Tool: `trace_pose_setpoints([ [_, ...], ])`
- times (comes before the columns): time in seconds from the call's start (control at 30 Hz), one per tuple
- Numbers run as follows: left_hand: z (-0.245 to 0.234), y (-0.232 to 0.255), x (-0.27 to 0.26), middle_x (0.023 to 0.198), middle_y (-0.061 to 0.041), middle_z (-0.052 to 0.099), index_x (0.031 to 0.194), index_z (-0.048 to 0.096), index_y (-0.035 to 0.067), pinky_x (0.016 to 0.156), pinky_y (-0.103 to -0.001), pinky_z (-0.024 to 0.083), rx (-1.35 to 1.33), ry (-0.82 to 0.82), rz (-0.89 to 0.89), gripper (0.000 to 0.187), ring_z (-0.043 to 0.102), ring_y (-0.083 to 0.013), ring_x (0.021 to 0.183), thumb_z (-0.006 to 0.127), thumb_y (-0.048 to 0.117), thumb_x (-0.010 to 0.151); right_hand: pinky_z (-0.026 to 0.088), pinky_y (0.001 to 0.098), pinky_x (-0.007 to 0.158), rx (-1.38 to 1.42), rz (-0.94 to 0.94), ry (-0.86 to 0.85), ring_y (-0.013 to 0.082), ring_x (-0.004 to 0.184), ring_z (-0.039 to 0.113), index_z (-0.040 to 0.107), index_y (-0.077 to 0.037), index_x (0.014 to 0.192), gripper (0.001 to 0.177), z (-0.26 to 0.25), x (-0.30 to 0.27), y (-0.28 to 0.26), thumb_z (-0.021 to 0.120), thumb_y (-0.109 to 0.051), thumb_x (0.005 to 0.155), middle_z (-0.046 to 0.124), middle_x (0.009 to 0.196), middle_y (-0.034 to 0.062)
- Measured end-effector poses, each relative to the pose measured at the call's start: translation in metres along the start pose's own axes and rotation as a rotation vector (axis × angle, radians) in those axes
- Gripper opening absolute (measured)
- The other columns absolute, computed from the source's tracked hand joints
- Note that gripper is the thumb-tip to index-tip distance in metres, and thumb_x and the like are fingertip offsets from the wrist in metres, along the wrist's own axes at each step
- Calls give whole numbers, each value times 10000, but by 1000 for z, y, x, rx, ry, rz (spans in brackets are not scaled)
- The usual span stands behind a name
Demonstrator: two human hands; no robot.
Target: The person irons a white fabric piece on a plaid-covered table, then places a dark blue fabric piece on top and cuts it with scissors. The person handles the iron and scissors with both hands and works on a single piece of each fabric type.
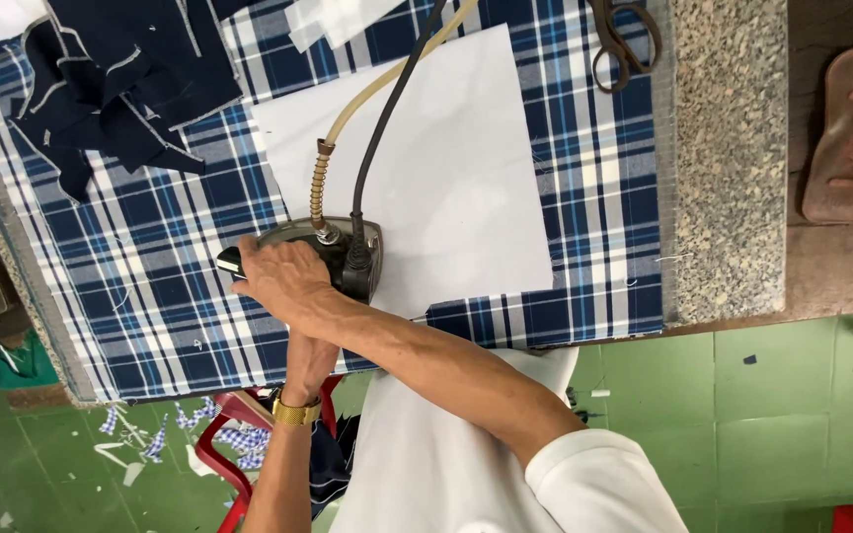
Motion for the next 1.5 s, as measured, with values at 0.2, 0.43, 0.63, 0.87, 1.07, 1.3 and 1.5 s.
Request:
trace_pose_setpoints([
  [0.2,26,15,0,503,11,640,611,674,131,505,-299,467,-39,-1,37,377,595,-138,500,710,291,951,581,508,598,-19,5,-56,387,681,754,626,-14,1030,381,-30,-12,1,574,-379,932,722,719,208],
  [0.43,75,31,2,475,45,635,586,668,164,484,-270,454,-165,-9,56,411,591,-124,471,724,342,952,556,613,775,-69,275,-215,490,898,737,598,-1,1166,446,-106,-59,19,500,-400,991,742,909,285],
  [0.63,23,28,-12,653,-15,693,752,706,160,623,-331,510,149,231,348,188,674,-232,659,740,290,884,553,618,827,-163,536,52,491,976,717,616,-3,1260,562,-187,-52,63,487,-483,998,734,995,296],
  [0.87,-159,-82,-49,1335,-136,663,1239,691,88,995,-445,420,743,1142,378,350,577,-336,1234,683,387,1057,600,518,721,-309,504,387,373,846,734,689,-81,1098,600,-259,0,235,663,-669,981,723,863,147],
  [1.07,-165,-111,-41,1460,-95,595,1243,650,120,1044,-446,391,701,1089,258,417,521,-306,1315,701,421,959,558,578,829,-230,544,65,468,979,709,703,-12,1170,536,-198,-12,88,663,-484,919,735,977,262],
  [1.3,-168,-115,-34,1446,-137,589,1246,643,95,1045,-487,372,717,1080,259,413,521,-348,1313,653,436,1013,570,517,774,-143,434,-176,439,926,733,676,-28,1077,610,-118,47,5,635,-602,875,742,929,251],
  [1.5,-171,-93,-50,1359,-193,626,1178,689,24,992,-510,420,616,1087,267,347,545,-370,1262,650,321,1002,522,381,549,-203,226,-131,235,690,717,696,-100,1072,591,-80,119,10,514,-642,924,752,891,88],
])
Point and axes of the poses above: each hand's wrist, its own x-axis towards the middle knuckle, its own z-axis out of the palm, y = z × x, the point moved 6 cm from there along x, towards the middle knuckle
